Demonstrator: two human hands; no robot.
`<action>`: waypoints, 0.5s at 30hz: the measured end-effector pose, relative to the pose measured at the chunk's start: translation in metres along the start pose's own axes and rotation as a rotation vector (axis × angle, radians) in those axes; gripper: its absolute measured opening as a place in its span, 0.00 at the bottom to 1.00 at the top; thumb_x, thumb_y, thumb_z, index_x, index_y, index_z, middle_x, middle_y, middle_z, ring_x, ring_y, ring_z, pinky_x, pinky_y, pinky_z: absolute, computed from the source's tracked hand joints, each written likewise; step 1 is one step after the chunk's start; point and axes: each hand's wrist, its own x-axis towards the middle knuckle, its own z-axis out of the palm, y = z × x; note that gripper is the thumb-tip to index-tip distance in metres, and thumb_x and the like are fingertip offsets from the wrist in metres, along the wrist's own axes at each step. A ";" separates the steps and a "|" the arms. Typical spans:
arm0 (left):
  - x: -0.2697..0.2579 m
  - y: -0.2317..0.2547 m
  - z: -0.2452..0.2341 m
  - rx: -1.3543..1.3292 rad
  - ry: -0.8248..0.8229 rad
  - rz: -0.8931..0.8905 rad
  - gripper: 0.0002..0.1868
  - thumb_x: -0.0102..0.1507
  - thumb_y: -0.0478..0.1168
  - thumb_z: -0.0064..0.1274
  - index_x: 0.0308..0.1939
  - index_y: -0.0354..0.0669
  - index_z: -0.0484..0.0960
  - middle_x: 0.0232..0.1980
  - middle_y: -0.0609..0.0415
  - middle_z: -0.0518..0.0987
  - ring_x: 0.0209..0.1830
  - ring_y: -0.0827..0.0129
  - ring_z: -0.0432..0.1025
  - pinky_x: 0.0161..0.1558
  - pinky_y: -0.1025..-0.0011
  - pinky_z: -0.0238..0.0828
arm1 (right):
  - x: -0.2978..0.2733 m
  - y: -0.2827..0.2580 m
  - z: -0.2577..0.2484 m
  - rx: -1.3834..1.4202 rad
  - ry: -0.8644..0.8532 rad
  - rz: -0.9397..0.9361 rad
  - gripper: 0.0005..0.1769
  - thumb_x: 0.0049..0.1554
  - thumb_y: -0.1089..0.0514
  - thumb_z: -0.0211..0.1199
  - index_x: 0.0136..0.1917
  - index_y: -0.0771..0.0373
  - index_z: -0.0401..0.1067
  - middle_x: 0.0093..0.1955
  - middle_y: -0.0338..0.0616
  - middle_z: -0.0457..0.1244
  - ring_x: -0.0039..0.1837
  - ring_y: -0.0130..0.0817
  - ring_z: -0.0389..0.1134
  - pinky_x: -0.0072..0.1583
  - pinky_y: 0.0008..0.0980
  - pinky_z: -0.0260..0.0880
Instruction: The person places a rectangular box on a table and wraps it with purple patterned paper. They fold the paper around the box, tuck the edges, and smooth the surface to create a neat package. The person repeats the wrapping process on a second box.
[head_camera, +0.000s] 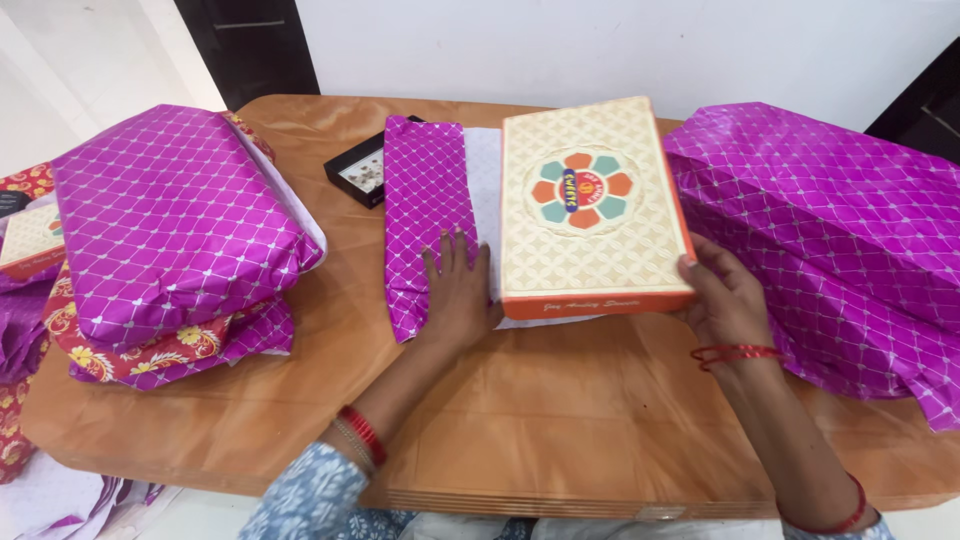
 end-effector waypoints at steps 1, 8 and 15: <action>0.005 0.001 0.005 0.051 -0.069 -0.055 0.51 0.53 0.49 0.69 0.71 0.32 0.58 0.76 0.23 0.48 0.78 0.27 0.38 0.68 0.23 0.33 | 0.004 0.002 0.001 -0.013 -0.011 0.008 0.25 0.63 0.58 0.57 0.72 0.67 0.64 0.64 0.47 0.66 0.62 0.37 0.70 0.57 0.45 0.74; 0.019 -0.031 0.051 0.155 -0.116 -0.192 0.49 0.52 0.47 0.67 0.72 0.27 0.63 0.68 0.26 0.64 0.72 0.30 0.55 0.62 0.24 0.50 | 0.044 0.038 0.015 0.093 -0.099 0.165 0.25 0.62 0.57 0.57 0.70 0.68 0.65 0.63 0.50 0.66 0.62 0.39 0.71 0.58 0.50 0.77; 0.010 -0.062 0.016 0.044 -0.148 -0.229 0.15 0.59 0.46 0.60 0.38 0.35 0.85 0.45 0.36 0.83 0.48 0.44 0.79 0.50 0.49 0.77 | 0.084 0.084 0.016 0.142 -0.014 0.180 0.24 0.61 0.58 0.59 0.68 0.68 0.63 0.62 0.50 0.65 0.62 0.40 0.71 0.57 0.57 0.77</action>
